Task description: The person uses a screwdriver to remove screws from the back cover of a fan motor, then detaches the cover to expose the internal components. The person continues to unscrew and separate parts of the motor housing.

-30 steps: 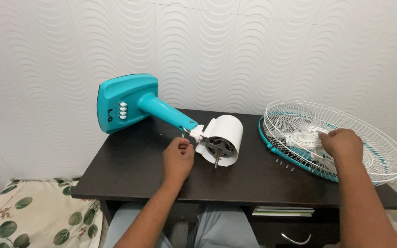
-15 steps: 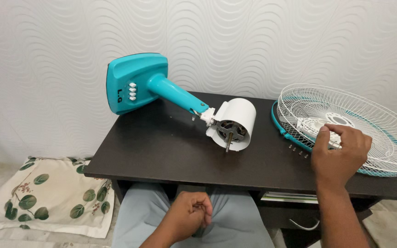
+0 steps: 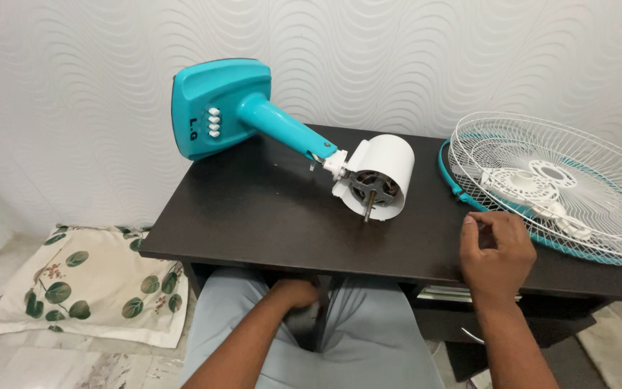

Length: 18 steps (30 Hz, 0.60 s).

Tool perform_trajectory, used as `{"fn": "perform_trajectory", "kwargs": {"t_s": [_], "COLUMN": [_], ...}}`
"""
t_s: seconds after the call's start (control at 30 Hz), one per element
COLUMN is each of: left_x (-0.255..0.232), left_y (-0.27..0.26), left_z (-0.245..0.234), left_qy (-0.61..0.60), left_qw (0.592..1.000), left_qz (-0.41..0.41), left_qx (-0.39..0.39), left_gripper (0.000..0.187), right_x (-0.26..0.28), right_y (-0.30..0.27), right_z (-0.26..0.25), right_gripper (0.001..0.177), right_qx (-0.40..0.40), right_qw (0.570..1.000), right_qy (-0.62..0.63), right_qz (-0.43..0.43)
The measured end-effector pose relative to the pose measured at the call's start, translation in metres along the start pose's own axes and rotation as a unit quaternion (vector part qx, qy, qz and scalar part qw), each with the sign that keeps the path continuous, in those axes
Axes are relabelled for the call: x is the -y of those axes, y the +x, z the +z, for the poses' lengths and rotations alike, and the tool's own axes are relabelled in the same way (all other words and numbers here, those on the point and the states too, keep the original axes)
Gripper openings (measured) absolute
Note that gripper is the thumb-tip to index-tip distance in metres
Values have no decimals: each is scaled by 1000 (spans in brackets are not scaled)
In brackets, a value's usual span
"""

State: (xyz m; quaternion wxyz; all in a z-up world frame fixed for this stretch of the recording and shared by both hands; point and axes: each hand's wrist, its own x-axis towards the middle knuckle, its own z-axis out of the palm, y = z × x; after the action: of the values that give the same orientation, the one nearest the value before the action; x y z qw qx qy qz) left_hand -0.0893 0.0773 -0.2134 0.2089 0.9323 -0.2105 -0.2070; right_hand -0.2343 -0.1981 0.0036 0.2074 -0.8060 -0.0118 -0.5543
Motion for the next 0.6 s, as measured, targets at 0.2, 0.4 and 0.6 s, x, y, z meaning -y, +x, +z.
{"fn": "perform_trajectory", "kwargs": {"t_s": [0.2, 0.4, 0.6], "left_x": [26, 60, 69], "left_y": [44, 67, 83], "left_z": [15, 31, -9], "left_qy": [31, 48, 97], "left_qw": [999, 982, 976], "left_qz": [-1, 60, -2], "left_qx": [-39, -172, -195], "left_gripper": [53, 62, 61], "right_x": [-5, -3, -1], "right_y": [-1, 1, 3], "right_z": [2, 3, 3], "right_gripper": [5, 5, 4], "right_qx": [7, 16, 31], "right_qw": [1000, 1000, 999], "right_qy": [13, 4, -10], "right_qz": [4, 15, 15]}}
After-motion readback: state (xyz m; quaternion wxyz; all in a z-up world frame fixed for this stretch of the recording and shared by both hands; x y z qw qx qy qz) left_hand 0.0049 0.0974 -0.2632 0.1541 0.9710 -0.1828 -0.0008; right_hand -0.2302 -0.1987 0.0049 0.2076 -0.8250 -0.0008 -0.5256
